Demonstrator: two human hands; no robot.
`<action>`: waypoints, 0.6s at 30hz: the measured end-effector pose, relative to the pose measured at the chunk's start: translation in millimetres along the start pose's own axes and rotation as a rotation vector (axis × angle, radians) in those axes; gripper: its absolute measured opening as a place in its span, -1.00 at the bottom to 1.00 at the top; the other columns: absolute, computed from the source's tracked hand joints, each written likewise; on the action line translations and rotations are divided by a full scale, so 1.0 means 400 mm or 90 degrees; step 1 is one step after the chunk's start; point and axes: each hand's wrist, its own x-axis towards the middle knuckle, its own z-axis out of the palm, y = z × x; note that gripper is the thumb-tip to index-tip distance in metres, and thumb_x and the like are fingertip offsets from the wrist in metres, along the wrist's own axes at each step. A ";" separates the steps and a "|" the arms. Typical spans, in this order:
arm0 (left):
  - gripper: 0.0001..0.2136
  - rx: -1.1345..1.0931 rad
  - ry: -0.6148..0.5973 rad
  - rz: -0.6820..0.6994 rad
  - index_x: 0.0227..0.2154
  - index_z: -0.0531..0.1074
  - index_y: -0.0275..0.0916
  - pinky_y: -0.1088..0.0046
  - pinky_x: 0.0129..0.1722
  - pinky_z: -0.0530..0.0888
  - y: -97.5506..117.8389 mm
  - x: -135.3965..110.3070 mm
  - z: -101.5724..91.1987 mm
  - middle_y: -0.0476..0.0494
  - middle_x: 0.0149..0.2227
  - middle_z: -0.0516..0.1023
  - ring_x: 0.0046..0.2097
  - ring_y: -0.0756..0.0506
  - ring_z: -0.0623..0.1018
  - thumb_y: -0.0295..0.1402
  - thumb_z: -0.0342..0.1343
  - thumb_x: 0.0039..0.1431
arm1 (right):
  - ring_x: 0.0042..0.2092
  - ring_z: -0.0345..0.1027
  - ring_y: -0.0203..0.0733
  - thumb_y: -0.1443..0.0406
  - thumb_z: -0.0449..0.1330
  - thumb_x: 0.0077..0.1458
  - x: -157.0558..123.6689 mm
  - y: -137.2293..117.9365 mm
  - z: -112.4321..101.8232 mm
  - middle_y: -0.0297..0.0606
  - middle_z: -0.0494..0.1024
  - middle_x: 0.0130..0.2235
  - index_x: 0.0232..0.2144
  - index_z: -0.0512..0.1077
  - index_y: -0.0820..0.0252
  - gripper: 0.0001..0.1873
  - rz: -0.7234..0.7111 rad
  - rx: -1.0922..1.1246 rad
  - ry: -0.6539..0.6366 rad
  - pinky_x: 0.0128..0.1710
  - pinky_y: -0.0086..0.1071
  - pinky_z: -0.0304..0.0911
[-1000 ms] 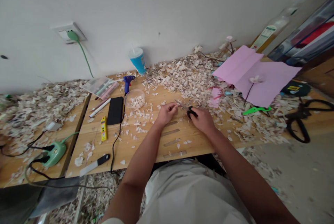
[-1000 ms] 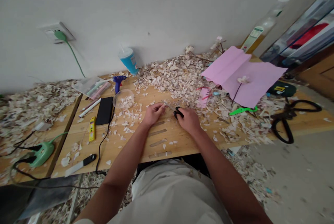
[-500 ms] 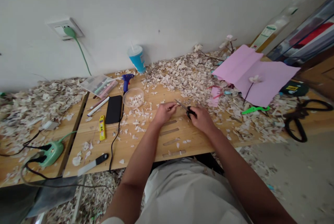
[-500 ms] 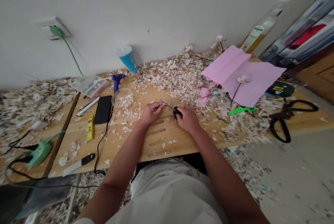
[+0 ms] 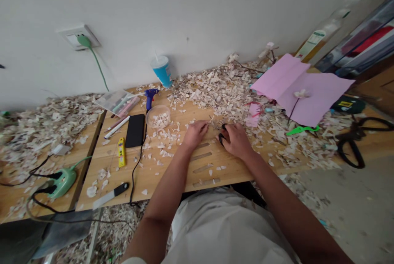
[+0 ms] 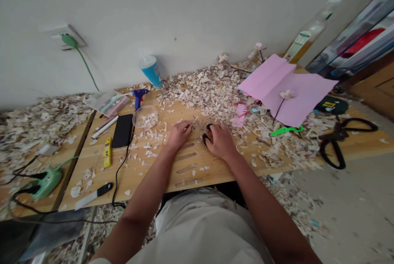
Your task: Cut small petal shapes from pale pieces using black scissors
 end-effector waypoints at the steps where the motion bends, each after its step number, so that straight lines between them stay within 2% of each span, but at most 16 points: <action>1: -0.80 0.011 0.002 0.002 -0.23 0.54 -0.21 0.38 -0.12 0.44 0.000 0.000 0.001 -0.20 -0.24 0.61 -0.19 -0.09 0.56 -0.32 0.01 0.28 | -0.12 0.20 0.04 0.12 0.14 0.15 0.001 -0.002 -0.002 -0.12 0.49 -0.24 -0.25 0.33 0.16 -0.76 0.001 0.001 0.001 -0.07 -0.16 0.13; 5: -0.78 0.025 0.031 -0.008 -0.36 0.52 -0.22 0.37 -0.19 0.42 0.009 0.000 0.004 -0.17 -0.37 0.56 -0.28 -0.09 0.52 -0.28 0.01 0.28 | -0.13 0.21 0.03 0.15 0.14 0.15 0.003 -0.007 -0.009 -0.13 0.50 -0.27 -0.31 0.33 0.14 -0.81 0.012 0.006 0.006 -0.11 -0.19 0.13; 10: -0.78 0.021 0.082 -0.033 -0.40 0.49 -0.19 0.35 -0.20 0.41 0.015 -0.003 0.010 -0.15 -0.40 0.53 -0.30 -0.09 0.50 -0.23 0.03 0.27 | -0.17 0.23 0.00 0.13 0.16 0.14 0.003 -0.002 -0.011 -0.17 0.47 -0.35 -0.36 0.34 0.13 -0.81 0.013 0.019 -0.004 -0.15 -0.23 0.13; 14: -0.76 0.066 0.094 0.023 -0.42 0.47 -0.19 0.38 -0.23 0.41 0.015 -0.006 0.011 -0.15 -0.40 0.50 -0.30 -0.07 0.49 -0.25 -0.02 0.29 | -0.24 0.24 -0.05 0.13 0.15 0.14 0.002 0.004 -0.009 -0.22 0.40 -0.44 -0.43 0.34 0.12 -0.79 0.007 0.045 -0.012 -0.23 -0.26 0.11; 18: -0.75 0.098 0.072 0.094 -0.39 0.46 -0.22 0.39 -0.21 0.41 0.015 -0.009 0.008 -0.18 -0.37 0.50 -0.26 -0.07 0.49 -0.29 -0.05 0.33 | -0.27 0.24 -0.09 0.13 0.15 0.13 0.001 0.008 -0.008 -0.25 0.37 -0.47 -0.45 0.34 0.12 -0.78 -0.004 0.086 -0.014 -0.26 -0.28 0.09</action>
